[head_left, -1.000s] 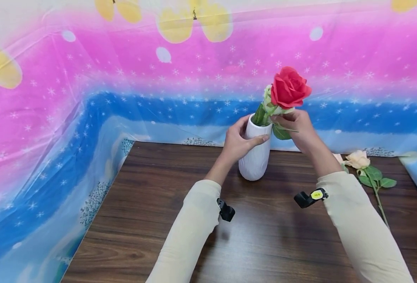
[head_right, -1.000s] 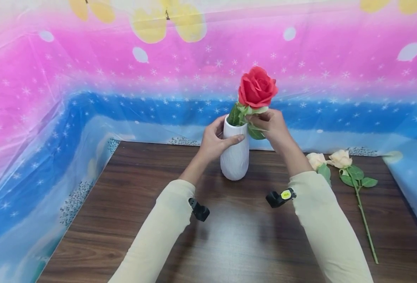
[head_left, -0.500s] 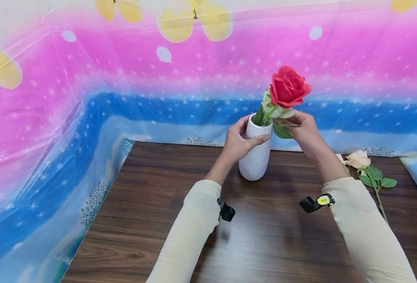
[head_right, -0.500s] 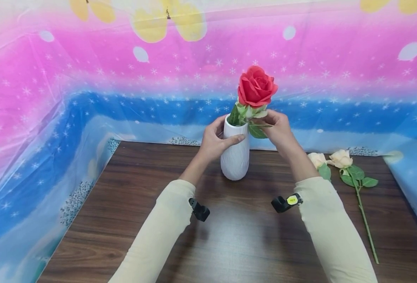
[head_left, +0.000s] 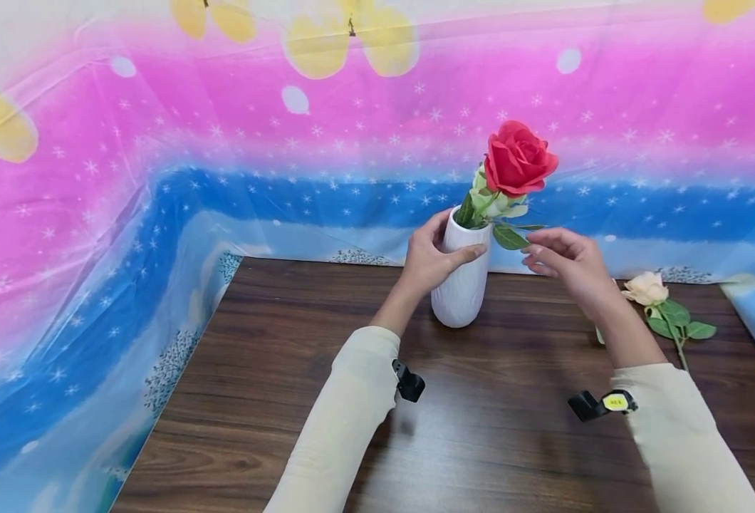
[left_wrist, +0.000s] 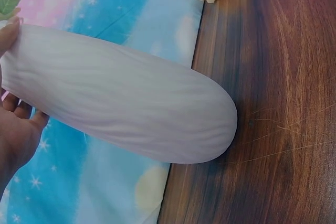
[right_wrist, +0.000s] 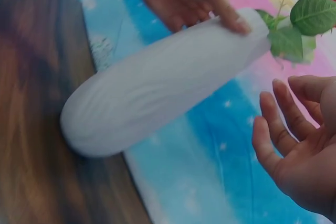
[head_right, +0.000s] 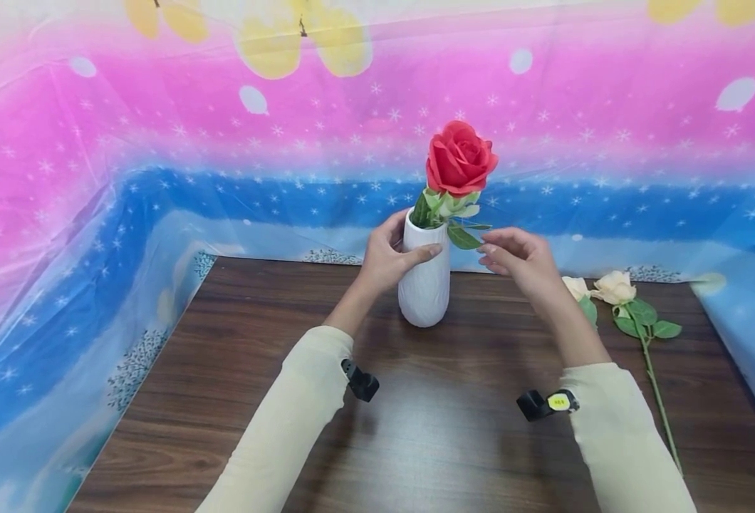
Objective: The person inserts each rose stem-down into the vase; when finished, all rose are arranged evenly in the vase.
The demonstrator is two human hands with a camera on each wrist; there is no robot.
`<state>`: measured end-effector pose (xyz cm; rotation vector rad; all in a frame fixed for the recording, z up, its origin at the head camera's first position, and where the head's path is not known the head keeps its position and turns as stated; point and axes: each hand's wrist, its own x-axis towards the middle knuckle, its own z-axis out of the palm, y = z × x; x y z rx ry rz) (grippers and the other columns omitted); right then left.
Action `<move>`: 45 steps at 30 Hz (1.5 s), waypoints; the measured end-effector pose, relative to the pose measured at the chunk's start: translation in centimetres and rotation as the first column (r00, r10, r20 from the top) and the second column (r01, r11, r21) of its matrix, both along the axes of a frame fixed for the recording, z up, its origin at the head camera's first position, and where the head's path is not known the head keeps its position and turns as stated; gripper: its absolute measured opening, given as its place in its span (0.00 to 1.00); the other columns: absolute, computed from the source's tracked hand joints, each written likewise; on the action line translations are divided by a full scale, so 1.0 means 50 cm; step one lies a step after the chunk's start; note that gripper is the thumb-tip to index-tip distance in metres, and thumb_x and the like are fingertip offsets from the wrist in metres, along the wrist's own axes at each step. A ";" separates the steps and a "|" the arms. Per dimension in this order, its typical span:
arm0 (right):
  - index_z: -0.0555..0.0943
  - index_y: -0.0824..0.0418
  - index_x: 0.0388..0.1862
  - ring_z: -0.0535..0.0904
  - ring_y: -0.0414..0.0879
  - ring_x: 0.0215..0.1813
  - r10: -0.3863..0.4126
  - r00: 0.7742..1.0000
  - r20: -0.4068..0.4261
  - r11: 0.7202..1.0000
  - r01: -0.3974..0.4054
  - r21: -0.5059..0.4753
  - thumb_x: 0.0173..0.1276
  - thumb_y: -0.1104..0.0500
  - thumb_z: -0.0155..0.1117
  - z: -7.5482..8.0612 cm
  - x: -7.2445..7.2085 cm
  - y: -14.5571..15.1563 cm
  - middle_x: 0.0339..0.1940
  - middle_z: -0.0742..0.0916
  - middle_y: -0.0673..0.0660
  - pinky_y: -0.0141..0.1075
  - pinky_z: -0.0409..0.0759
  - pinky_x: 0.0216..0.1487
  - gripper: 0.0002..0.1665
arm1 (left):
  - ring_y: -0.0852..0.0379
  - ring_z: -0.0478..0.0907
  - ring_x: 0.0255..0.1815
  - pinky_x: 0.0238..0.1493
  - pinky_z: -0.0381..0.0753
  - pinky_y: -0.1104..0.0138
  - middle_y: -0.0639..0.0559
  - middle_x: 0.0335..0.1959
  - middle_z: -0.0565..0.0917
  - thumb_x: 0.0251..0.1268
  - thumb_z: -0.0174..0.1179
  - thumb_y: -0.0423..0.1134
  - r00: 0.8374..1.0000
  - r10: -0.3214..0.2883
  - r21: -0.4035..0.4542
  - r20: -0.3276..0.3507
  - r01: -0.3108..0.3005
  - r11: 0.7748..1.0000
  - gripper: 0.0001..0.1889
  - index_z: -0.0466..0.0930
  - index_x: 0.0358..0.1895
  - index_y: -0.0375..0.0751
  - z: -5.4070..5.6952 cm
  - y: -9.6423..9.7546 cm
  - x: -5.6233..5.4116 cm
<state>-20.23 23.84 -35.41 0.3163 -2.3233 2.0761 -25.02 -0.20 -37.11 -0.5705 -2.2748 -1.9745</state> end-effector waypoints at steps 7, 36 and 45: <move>0.85 0.50 0.48 0.89 0.33 0.41 -0.004 0.999 -0.038 0.998 0.002 -0.064 0.76 0.64 0.60 -0.067 0.059 0.068 0.40 0.91 0.41 0.24 0.85 0.45 0.11 | 0.50 0.84 0.60 0.60 0.85 0.60 0.45 0.63 0.82 0.57 0.76 0.40 1.000 0.000 -0.006 0.003 0.000 1.000 0.38 0.71 0.72 0.46 -0.002 0.000 0.000; 0.85 0.48 0.46 0.85 0.26 0.36 -0.354 0.912 0.206 0.935 0.345 0.079 0.74 0.61 0.64 -0.315 0.178 0.316 0.34 0.88 0.31 0.22 0.84 0.35 0.08 | 0.50 0.84 0.60 0.60 0.85 0.62 0.45 0.64 0.82 0.56 0.76 0.39 1.000 -0.012 -0.002 -0.001 0.012 1.000 0.39 0.70 0.73 0.46 0.000 -0.001 -0.001; 0.82 0.44 0.45 0.81 0.21 0.34 -0.424 0.886 0.187 0.880 0.356 0.314 0.75 0.56 0.63 -0.346 0.167 0.323 0.31 0.83 0.23 0.20 0.82 0.35 0.05 | 0.49 0.84 0.60 0.60 0.84 0.60 0.45 0.64 0.82 0.57 0.76 0.40 1.000 -0.010 -0.003 0.006 0.010 1.000 0.39 0.70 0.73 0.46 -0.005 0.001 -0.001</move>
